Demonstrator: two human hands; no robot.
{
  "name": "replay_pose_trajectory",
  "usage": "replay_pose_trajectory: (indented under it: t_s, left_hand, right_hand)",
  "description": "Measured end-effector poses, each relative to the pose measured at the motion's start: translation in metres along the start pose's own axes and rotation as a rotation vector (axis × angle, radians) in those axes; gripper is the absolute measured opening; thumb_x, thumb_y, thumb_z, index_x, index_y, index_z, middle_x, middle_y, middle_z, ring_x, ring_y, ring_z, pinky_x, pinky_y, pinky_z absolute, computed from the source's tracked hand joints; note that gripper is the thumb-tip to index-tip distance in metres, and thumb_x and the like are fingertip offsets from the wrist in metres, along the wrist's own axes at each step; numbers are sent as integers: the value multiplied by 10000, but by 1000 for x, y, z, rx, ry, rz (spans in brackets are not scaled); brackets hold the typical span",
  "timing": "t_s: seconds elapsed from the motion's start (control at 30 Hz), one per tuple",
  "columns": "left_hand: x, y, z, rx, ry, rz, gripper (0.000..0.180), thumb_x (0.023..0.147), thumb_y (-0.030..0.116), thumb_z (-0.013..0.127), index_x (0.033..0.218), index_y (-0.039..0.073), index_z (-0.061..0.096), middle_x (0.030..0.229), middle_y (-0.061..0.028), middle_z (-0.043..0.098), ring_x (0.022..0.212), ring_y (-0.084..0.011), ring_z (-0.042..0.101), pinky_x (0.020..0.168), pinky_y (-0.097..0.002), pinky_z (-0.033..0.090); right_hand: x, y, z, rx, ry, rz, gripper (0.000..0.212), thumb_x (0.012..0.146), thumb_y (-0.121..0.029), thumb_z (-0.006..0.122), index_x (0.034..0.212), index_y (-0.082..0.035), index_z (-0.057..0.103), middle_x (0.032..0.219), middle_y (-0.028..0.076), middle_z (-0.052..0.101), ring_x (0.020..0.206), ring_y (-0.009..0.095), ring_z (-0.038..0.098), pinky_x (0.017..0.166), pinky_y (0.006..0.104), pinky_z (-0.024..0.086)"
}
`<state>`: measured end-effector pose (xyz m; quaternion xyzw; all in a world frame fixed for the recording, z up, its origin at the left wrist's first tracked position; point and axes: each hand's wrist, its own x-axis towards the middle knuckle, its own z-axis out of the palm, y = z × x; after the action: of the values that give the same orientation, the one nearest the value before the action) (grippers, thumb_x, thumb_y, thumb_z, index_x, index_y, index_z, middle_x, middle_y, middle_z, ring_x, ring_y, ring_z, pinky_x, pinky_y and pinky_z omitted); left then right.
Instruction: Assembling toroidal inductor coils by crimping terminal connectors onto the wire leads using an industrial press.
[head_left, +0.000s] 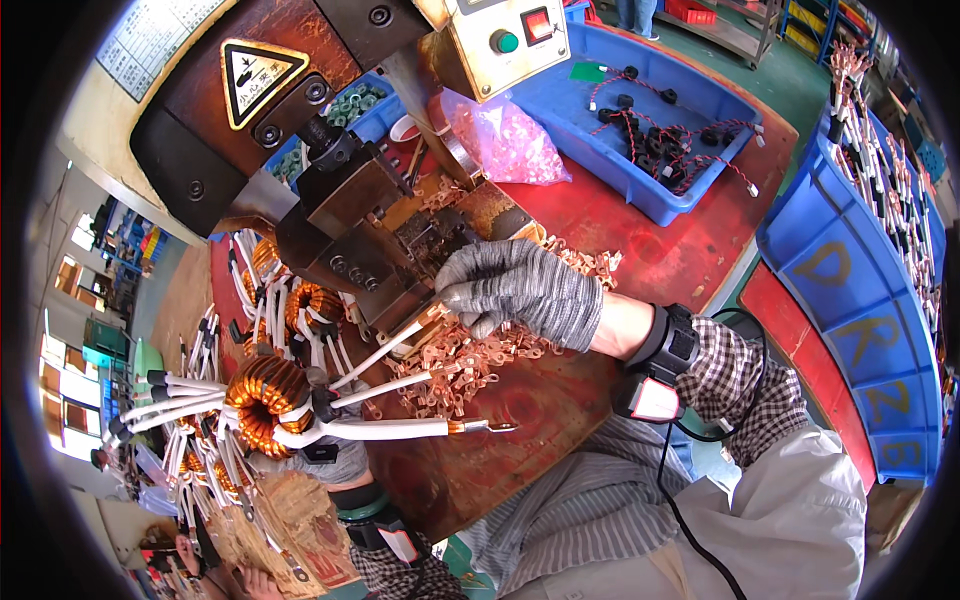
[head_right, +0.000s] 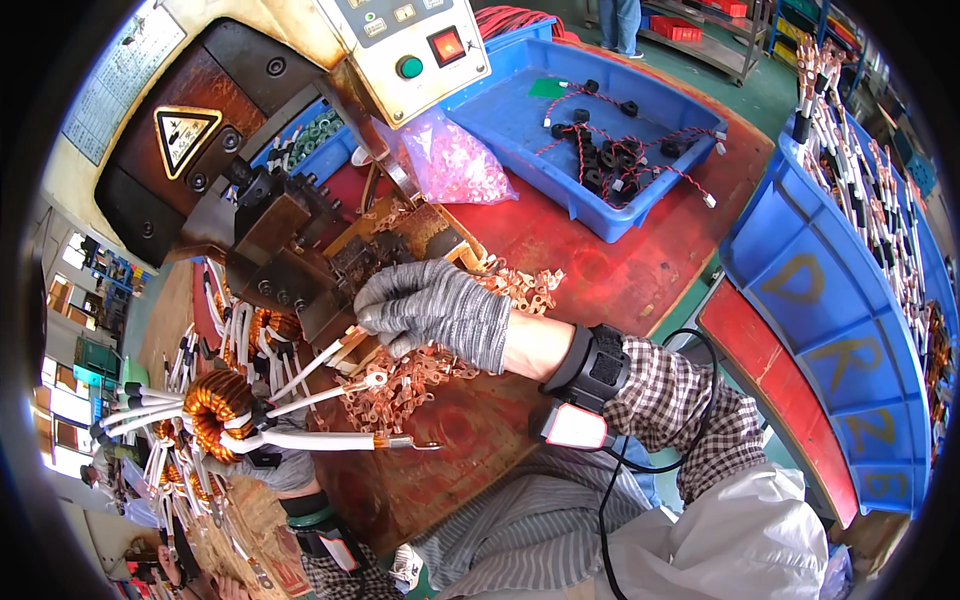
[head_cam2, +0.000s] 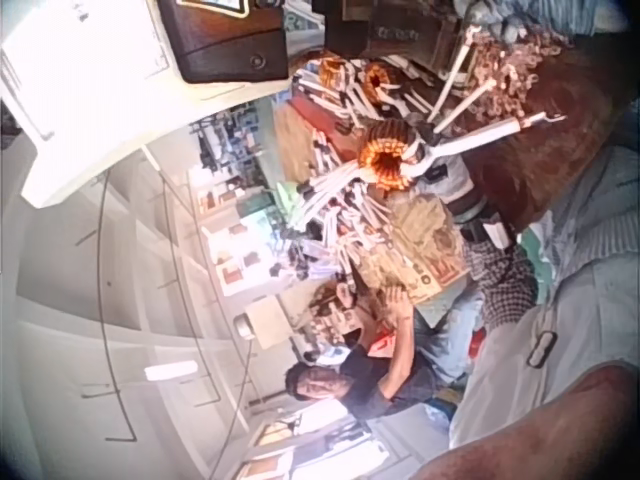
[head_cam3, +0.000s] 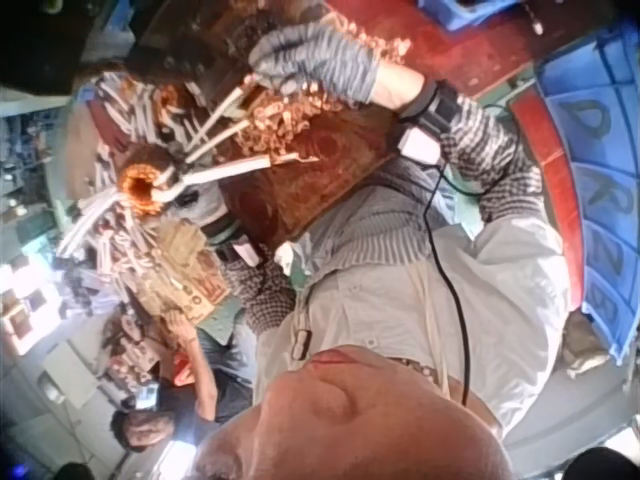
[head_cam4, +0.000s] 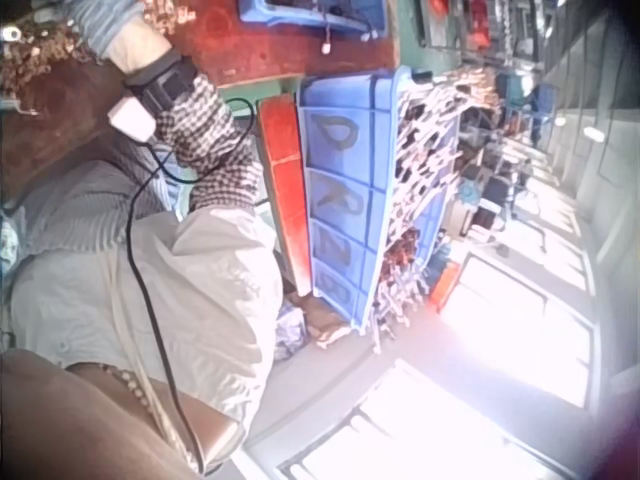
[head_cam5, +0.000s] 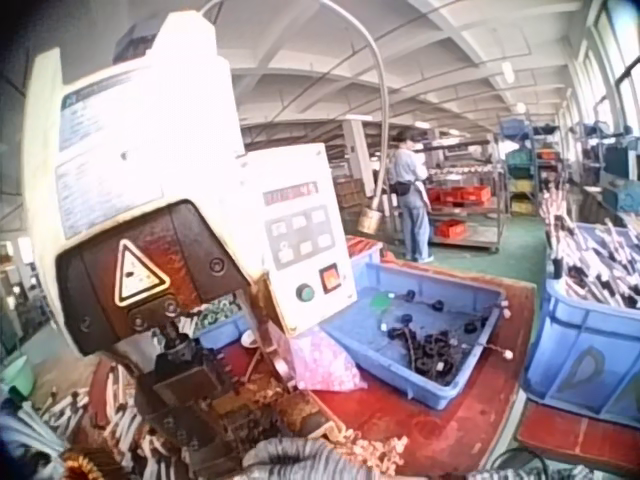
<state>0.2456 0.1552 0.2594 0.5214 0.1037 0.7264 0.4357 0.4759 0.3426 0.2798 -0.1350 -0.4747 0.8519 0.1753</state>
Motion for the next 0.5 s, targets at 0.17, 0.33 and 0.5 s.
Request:
replay_pose_trajectory:
  t_s: [0.17, 0.33, 0.5]
  left_hand:
    - [-19, -15, 19, -210, 622, 11, 960, 563, 703, 570, 1247, 64, 359, 1165, -207, 461, 1032, -381, 464, 869, -579, 353]
    - [-18, -18, 16, -115, 728, -50, 950, 578, 723, 525, 1296, 148, 288, 1276, -149, 368, 1102, -364, 422, 802, -622, 355]
    - [-3, -26, 29, -75, 807, 33, 940, 581, 683, 567, 1276, 103, 314, 1241, -177, 400, 1097, -390, 413, 812, -617, 348]
  right_hand:
    - [14, -10, -8, -40, 5, -67, 164, 730, -63, 648, 881, -29, 592, 779, 43, 603, 652, 102, 577, 564, 221, 506]
    - [28, -17, -15, -153, -13, -75, 183, 761, -76, 618, 925, -13, 567, 803, 59, 602, 668, 115, 587, 585, 222, 512]
    - [44, -14, -18, -113, 28, -82, 153, 726, -8, 627, 869, 18, 579, 726, 93, 604, 618, 145, 594, 530, 247, 528]
